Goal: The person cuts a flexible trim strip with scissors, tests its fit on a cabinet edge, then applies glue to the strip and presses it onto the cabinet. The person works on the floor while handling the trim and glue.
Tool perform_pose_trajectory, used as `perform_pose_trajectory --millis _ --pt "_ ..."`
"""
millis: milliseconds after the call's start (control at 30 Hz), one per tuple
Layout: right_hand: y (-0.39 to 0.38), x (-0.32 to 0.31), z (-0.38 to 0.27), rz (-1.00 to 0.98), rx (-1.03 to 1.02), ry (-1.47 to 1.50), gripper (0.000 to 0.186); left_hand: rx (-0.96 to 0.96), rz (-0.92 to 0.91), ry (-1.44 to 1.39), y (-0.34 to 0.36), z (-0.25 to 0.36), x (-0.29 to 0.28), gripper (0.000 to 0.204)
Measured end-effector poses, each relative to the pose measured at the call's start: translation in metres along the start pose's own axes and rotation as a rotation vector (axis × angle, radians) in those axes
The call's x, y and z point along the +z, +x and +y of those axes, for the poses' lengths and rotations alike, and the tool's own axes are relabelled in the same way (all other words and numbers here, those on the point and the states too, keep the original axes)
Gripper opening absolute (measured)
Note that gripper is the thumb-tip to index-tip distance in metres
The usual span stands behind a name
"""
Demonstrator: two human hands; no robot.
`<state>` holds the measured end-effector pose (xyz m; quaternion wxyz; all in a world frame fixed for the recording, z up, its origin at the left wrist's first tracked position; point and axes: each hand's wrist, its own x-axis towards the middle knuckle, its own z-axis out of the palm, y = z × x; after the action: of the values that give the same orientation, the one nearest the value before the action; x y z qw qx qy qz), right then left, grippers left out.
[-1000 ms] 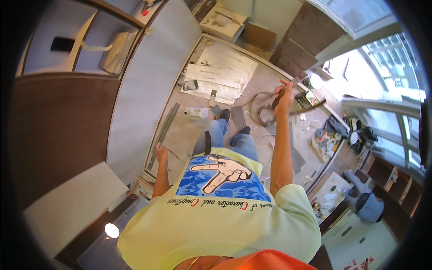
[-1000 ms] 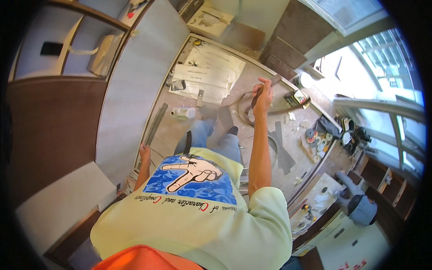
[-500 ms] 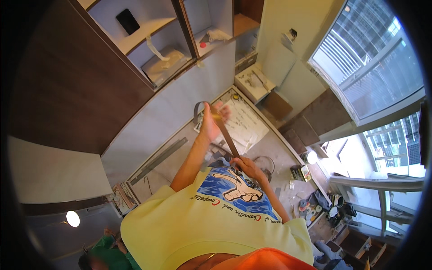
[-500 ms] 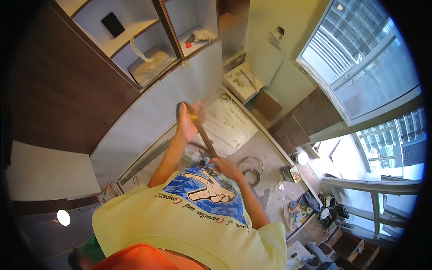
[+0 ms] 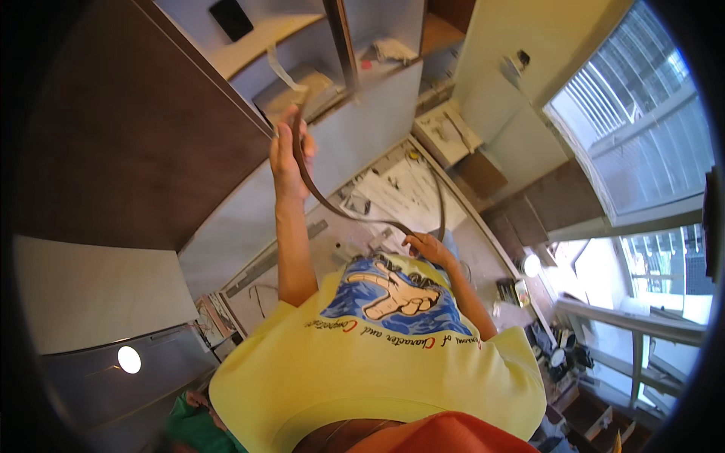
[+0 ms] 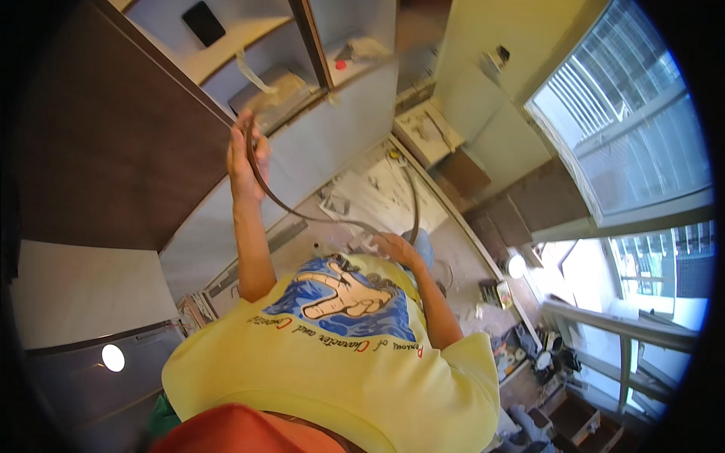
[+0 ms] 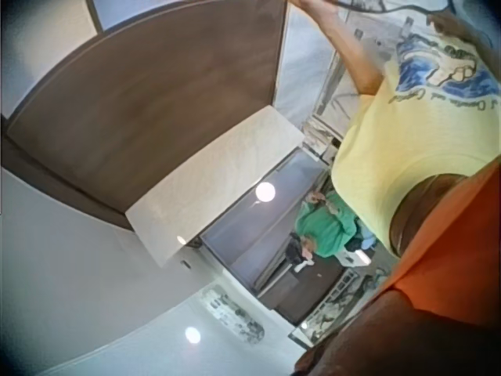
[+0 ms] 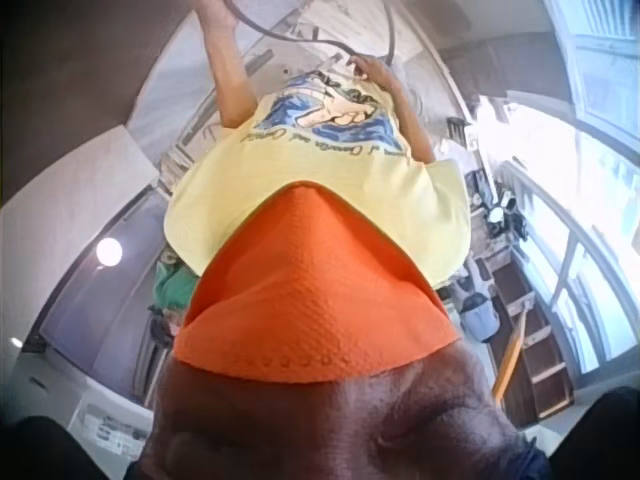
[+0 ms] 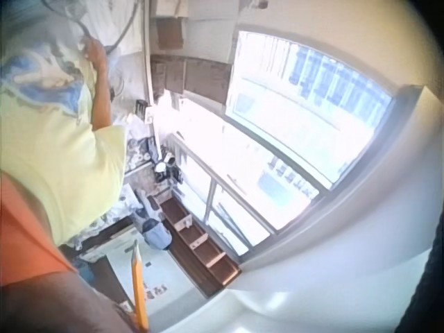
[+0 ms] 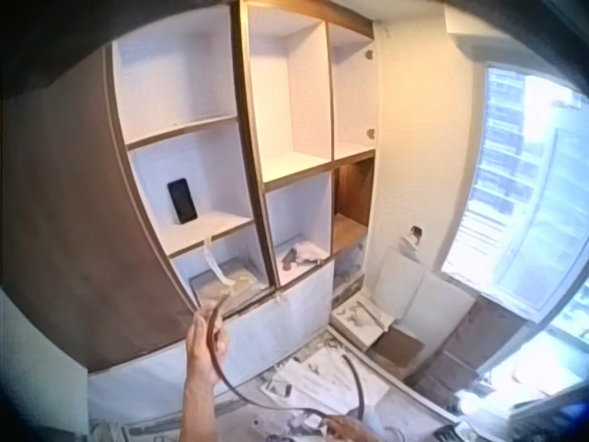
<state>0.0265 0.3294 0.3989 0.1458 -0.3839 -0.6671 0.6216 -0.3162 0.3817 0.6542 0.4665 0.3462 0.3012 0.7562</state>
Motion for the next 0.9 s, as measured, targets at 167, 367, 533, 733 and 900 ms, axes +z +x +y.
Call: perform_pose_trajectory --millis 167,367,533,733,900 --pt "0.056 -0.021 0.011 -0.044 0.082 -0.147 0.043 0.167 0.017 0.276 0.024 0.014 0.024 0.062" --pt "0.129 -0.063 -0.028 -0.021 0.007 0.176 0.043 0.224 -0.246 0.321 0.120 0.042 0.072 0.036" --pt "0.216 -0.138 -0.108 -0.002 -0.243 0.177 0.041 0.497 -0.194 0.743 0.249 0.081 0.152 0.028" --pt "0.295 -0.246 -0.267 -0.047 -0.474 0.204 0.040 0.790 -0.191 0.703 0.413 0.156 0.273 0.042" --pt "0.342 -0.306 -0.385 -0.105 -0.688 0.118 0.040 0.955 -0.071 0.654 0.508 0.240 0.319 0.030"
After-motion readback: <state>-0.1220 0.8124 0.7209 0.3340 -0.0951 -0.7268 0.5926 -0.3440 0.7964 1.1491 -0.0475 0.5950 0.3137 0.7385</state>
